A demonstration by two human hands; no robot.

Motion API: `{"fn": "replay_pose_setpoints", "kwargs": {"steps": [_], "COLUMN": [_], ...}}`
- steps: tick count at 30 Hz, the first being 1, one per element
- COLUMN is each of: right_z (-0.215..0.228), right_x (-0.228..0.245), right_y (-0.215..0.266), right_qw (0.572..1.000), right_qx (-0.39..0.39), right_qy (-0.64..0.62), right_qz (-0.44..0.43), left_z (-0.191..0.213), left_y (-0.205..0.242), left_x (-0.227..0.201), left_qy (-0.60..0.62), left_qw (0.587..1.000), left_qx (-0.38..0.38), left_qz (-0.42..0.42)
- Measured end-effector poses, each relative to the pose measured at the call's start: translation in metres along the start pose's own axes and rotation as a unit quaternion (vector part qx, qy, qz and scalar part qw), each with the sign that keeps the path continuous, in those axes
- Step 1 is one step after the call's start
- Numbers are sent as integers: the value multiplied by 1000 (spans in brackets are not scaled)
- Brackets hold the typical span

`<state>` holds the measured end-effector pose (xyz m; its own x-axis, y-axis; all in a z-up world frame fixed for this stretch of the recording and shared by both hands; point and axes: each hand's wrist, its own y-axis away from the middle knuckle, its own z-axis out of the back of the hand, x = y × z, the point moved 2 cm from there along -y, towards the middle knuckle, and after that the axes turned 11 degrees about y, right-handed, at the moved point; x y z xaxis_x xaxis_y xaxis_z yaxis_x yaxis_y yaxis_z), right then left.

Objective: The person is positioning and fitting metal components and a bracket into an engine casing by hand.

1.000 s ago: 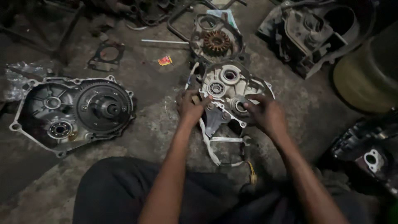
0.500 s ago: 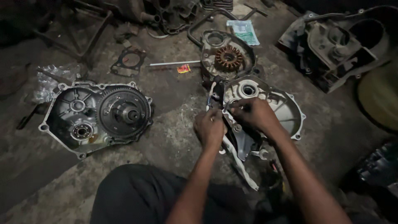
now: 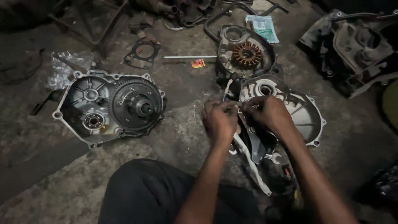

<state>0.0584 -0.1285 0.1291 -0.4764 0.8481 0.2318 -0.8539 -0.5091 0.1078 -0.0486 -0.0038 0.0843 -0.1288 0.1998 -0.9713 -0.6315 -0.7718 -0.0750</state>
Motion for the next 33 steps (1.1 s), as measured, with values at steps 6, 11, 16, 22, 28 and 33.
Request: {"fn": "replay_pose_setpoints", "kwargs": {"steps": [6, 11, 16, 22, 28, 33], "right_z": [-5, -8, -6, -10, -7, -16], "right_x": [1, -6, -8, -9, 10, 9], "right_y": [2, 3, 3, -14, -6, 14], "right_qw": [1000, 1000, 998, 994, 994, 988], "right_qx": [-1, -16, -48, 45, -11, -70], "right_qy": [2, -8, -16, -77, -36, -101], "right_qz": [-27, -17, 34, -62, -99, -96], "left_z": [0, -21, -35, -35, -42, -34], "left_y": [-6, -15, -20, -20, -17, -14], "left_x": [0, 32, 49, 45, 49, 50], "left_qy": [15, 107, 116, 111, 105, 97], "left_qw": [998, 987, 993, 992, 994, 995], "left_qx": [38, 75, 11, 13, -17, -8], "left_qz": [54, 94, 15, 51, 30, -9]}}
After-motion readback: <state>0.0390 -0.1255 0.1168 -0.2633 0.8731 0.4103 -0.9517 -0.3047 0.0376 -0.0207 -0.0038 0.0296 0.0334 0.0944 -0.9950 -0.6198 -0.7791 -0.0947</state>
